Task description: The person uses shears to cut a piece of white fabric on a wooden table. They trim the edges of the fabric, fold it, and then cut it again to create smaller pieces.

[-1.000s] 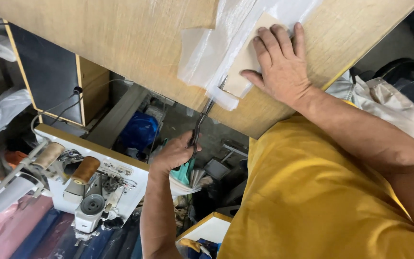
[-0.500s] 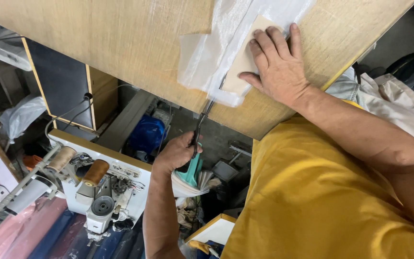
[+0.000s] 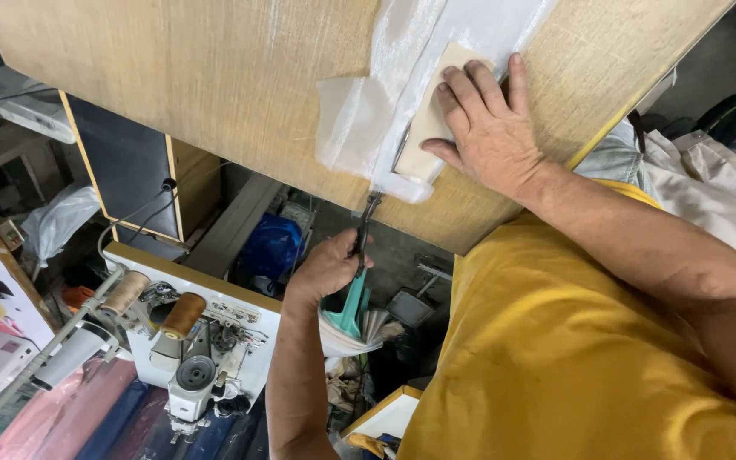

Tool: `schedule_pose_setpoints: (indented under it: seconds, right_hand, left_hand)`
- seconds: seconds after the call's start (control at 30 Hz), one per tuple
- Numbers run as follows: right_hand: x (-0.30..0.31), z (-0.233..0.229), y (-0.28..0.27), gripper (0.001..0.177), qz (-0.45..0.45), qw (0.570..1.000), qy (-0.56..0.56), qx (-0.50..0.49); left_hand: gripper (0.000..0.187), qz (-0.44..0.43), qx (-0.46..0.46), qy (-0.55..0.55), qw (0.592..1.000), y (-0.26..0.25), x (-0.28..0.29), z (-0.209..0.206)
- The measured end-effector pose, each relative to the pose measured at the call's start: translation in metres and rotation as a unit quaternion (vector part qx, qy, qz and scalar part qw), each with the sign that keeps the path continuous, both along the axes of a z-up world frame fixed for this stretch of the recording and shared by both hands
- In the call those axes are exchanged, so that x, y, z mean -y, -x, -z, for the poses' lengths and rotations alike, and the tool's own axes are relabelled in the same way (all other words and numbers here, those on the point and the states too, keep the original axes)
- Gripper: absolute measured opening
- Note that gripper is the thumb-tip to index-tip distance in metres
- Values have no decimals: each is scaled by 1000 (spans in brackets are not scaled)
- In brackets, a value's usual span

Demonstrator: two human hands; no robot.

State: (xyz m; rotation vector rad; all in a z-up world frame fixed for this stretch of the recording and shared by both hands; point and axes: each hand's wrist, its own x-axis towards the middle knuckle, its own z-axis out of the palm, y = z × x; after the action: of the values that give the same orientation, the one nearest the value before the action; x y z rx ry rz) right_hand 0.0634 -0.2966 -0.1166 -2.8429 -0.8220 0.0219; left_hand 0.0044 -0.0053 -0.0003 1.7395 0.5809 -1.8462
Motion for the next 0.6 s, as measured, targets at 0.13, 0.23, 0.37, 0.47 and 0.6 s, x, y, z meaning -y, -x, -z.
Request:
schedule_pose_setpoints:
  seconds: [0.13,0.23,0.37,0.47,0.6]
  right_hand:
    - [0,1,1,77,1,1000,8,-1]
    - [0,0,0,75,4,1000,-7,-4]
    - [1,2,2,79,4,1000,16,2]
    - [1,3,3,80,10,1000,21,-1]
    - [1,2,3,75,13,1000,8,-2]
  left_hand:
    - [42,7,-5,0,1000,-20,16,-4]
    - [42,36,22,8,999,-19,17,-1]
    - [40,16,12,-9,1000,-23,21,-4]
    - [40,18,9,-12,1000,-33,27,-4]
    - [40,37,24,2,999,-39,32,2]
